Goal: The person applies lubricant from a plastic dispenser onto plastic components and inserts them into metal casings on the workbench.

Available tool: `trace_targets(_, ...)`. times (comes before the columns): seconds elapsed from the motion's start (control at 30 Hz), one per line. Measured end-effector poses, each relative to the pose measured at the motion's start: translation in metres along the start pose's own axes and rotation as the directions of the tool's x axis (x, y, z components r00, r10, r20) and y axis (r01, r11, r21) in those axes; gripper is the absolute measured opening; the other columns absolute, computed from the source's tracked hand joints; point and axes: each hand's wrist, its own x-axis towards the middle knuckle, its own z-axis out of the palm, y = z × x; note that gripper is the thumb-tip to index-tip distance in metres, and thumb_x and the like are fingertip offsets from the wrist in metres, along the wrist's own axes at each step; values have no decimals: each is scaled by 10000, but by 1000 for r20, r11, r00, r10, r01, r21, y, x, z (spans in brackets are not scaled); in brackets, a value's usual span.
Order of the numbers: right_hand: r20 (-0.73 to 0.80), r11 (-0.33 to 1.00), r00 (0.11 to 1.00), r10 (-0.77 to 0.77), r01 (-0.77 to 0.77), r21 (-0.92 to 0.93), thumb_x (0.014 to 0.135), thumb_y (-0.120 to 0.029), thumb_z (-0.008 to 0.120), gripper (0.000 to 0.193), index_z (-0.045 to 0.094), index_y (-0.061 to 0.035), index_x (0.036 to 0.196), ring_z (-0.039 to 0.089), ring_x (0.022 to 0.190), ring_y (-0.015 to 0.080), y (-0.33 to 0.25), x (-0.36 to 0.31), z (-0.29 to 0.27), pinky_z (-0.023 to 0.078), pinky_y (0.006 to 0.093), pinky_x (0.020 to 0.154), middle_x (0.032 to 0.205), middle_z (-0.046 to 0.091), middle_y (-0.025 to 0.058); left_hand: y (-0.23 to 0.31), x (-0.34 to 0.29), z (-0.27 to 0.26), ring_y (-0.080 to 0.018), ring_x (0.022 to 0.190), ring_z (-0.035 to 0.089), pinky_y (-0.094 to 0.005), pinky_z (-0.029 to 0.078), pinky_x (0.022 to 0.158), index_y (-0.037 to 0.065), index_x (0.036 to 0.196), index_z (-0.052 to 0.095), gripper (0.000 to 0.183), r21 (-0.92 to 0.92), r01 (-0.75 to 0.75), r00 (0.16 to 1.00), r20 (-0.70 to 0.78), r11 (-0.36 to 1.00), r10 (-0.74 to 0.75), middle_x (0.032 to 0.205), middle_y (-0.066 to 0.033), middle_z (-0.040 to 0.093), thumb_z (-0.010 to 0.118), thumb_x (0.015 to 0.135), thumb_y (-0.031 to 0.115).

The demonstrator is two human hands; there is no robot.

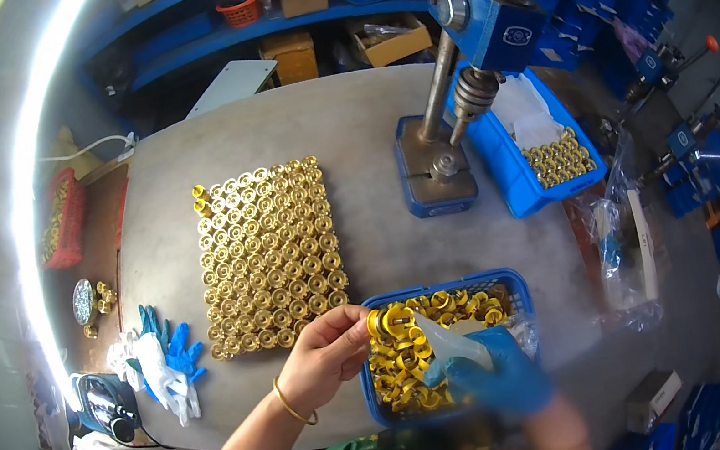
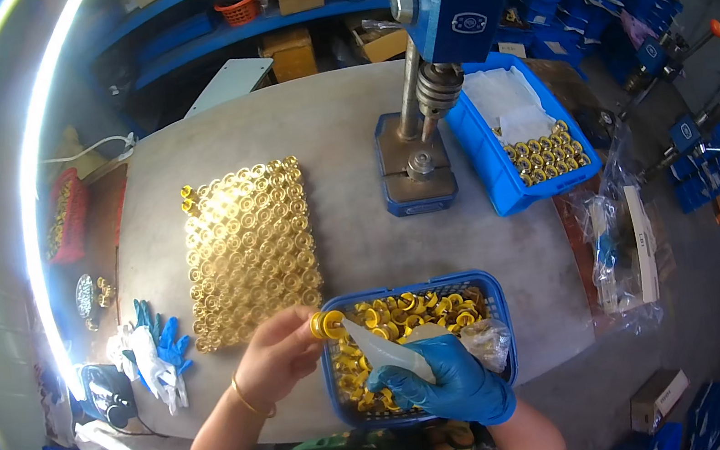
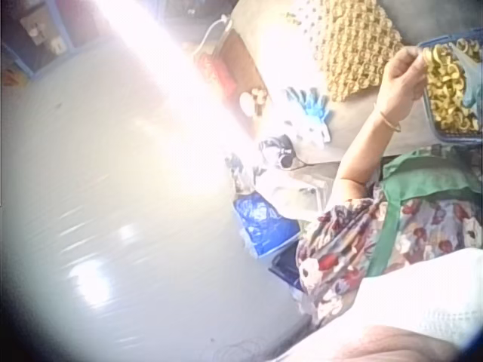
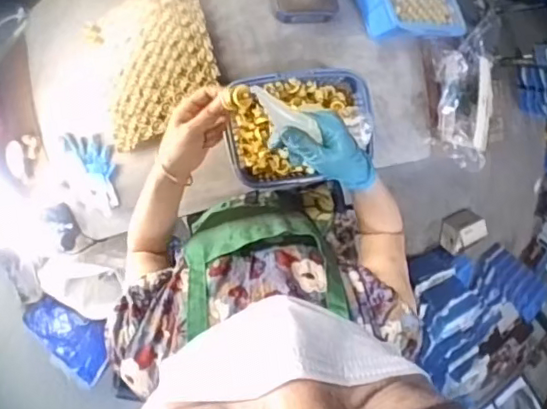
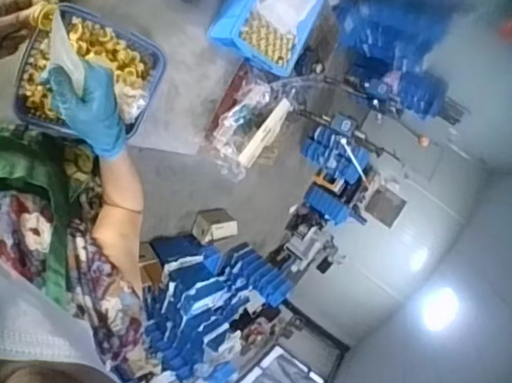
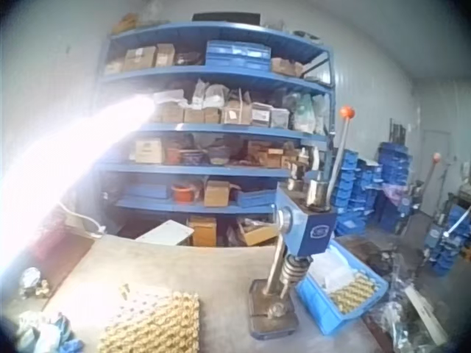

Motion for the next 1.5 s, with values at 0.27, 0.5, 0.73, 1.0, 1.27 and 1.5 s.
trace_targets(0.27,-79,975,979,-188,176,-133,771,-104,626,132,608,24,744,537,534,124,8,5,4,391,270,484,596,575,68,-12,7,1,-27,525,317,-148,247,432,37,984,498,200,-241,-40,997,54,970,54,707,21,446,564,810,111)
trace_targets(0.5,-97,979,978,-187,177,-106,786,-111,615,148,592,33,760,527,544,95,6,4,7,380,255,472,606,572,52,-11,8,2,-29,523,320,-157,246,435,37,962,509,176,-230,-60,994,73,971,79,711,21,472,570,811,104)
trace_targets(0.73,-96,995,991,-92,87,-49,797,-99,600,142,584,42,785,521,558,76,3,4,9,393,232,481,627,569,31,-14,9,-2,-35,519,316,-164,251,443,38,945,513,155,-246,-50,994,85,968,73,694,27,460,560,819,113)
trace_targets(1.0,-90,1000,996,-20,22,20,807,-100,588,138,580,36,782,505,540,60,4,3,10,394,216,479,611,550,6,-15,12,-5,-43,517,317,-162,250,440,30,949,517,156,-232,-30,991,119,972,59,652,30,418,528,842,144)
trace_targets(1.27,-52,999,998,-34,36,24,814,-104,580,142,576,20,746,485,511,53,4,5,10,376,210,456,571,520,-10,-15,13,-5,-45,512,327,-168,251,425,25,933,529,136,-230,-25,995,85,973,46,632,29,407,510,852,132)
trace_targets(1.5,-79,999,995,-52,52,1,810,-122,587,176,572,17,702,477,493,56,10,4,9,358,218,440,529,505,-6,-15,12,-8,-48,485,318,-173,248,419,33,899,537,116,-245,-9,992,123,969,41,598,35,405,506,854,136)
